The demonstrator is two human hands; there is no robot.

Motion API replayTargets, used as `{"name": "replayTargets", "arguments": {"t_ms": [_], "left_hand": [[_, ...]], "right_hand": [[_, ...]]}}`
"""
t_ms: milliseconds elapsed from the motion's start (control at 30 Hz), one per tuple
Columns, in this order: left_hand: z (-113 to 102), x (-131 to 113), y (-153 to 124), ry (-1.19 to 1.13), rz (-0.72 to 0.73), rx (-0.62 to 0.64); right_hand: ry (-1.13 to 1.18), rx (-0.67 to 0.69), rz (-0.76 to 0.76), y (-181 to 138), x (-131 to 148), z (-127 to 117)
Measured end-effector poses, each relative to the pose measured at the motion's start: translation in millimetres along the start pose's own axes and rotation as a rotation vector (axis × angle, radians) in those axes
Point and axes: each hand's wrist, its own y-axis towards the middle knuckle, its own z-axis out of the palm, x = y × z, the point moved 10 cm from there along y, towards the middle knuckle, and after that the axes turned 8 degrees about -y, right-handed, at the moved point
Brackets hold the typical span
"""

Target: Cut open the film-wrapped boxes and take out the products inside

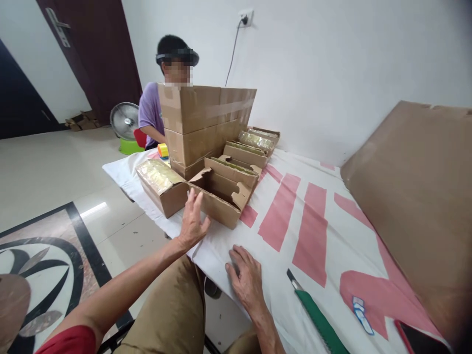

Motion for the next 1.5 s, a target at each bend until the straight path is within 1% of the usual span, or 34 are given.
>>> {"name": "replayTargets", "arguments": {"t_ms": [133, 200, 233, 300, 333, 367, 400, 433, 467, 533, 567, 600, 633, 667, 700, 733, 767, 833, 900, 1000, 1067, 1133, 1233, 1300, 1367, 1433, 1500], "left_hand": [[16.1, -4.0, 21.0, 0.014, -0.030, 0.077], [15.6, -7.5, 23.6, 0.023, -0.020, 0.135], [10.9, -11.7, 22.0, 0.022, 0.011, 0.165], [-9.5, -23.8, 14.1, 0.004, 0.122, 0.217], [-26.1, -28.7, 9.5, -0.010, 0.181, 0.223], [-47.0, -30.3, 6.4, -0.023, 0.224, 0.205], [-72.0, -26.8, 6.3, -0.029, 0.239, 0.155], [-100.3, -16.7, 10.1, -0.024, 0.214, 0.070], [-129.7, -0.3, 17.1, -0.011, 0.156, -0.036], [-182.1, 45.7, 37.0, 0.025, -0.014, -0.246], [-201.4, 71.5, 49.0, 0.020, -0.096, -0.326], [-214.2, 98.4, 62.1, -0.010, -0.177, -0.378], [-220.2, 126.3, 75.5, -0.068, -0.268, -0.399], [-221.9, 153.8, 87.1, -0.143, -0.365, -0.416], [-219.7, 177.8, 96.6, -0.233, -0.452, -0.428], [-213.7, 196.6, 104.7, -0.326, -0.516, -0.421], [-206.9, 209.6, 110.9, -0.400, -0.555, -0.408], [-195.6, 220.6, 116.9, -0.490, -0.572, -0.367], [-194.1, 219.5, 112.3, -0.508, -0.554, -0.344], [-209.3, 212.2, 88.5, -0.502, -0.556, -0.367], [-224.0, 205.0, 67.8, -0.485, -0.584, -0.394], [-235.7, 192.7, 49.1, -0.466, -0.600, -0.401], [-244.2, 166.0, 25.6, -0.410, -0.616, -0.386], [-241.5, 146.3, 10.8, -0.376, -0.649, -0.356], [-231.7, 124.8, -3.7, -0.366, -0.673, -0.303], [-216.7, 101.8, -18.5, -0.374, -0.674, -0.242], [-196.2, 79.7, -34.3, -0.403, -0.671, -0.168]], "right_hand": [[-0.018, -0.025, -0.021, 2.8, -8.0, 3.6], [-0.024, -0.041, -0.035, 3.3, -13.8, 4.7], [-0.023, -0.048, -0.046, 3.1, -16.5, 4.8], [-0.017, -0.073, -0.069, 2.2, -20.1, 3.0], [-0.015, -0.095, -0.079, 1.9, -19.9, 0.8], [-0.010, -0.120, -0.084, 2.2, -18.0, -1.7], [0.002, -0.144, -0.086, 3.6, -13.5, -3.9], [0.025, -0.159, -0.088, 6.5, -5.8, -4.8], [0.063, -0.156, -0.091, 11.6, 5.4, -3.3], [0.169, -0.091, -0.108, 28.6, 38.1, 7.8], [0.226, -0.047, -0.120, 40.2, 58.2, 15.6], [0.275, -0.001, -0.130, 53.4, 79.1, 24.1], [0.315, 0.029, -0.135, 68.0, 99.3, 31.8], [0.347, 0.048, -0.131, 83.8, 117.5, 38.6], [0.374, 0.052, -0.121, 100.0, 133.2, 44.2], [0.400, 0.044, -0.113, 115.9, 146.8, 48.5], [0.424, 0.034, -0.109, 130.8, 158.5, 52.3], [0.462, 0.006, -0.121, 154.3, 177.1, 57.1], [0.476, -0.020, -0.144, 166.4, 189.7, 58.9], [0.483, -0.059, -0.176, 163.2, 201.4, 54.1], [0.486, -0.060, -0.195, 151.8, 207.7, 48.4], [0.471, -0.045, -0.192, 137.2, 211.0, 42.3], [0.427, -0.018, -0.178, 110.9, 209.5, 32.8], [0.408, -0.033, -0.172, 89.5, 201.1, 23.5], [0.389, -0.070, -0.157, 65.2, 184.2, 11.8], [0.356, -0.093, -0.147, 38.4, 161.8, -0.9], [0.322, -0.102, -0.124, 10.9, 135.2, -14.9]]}}
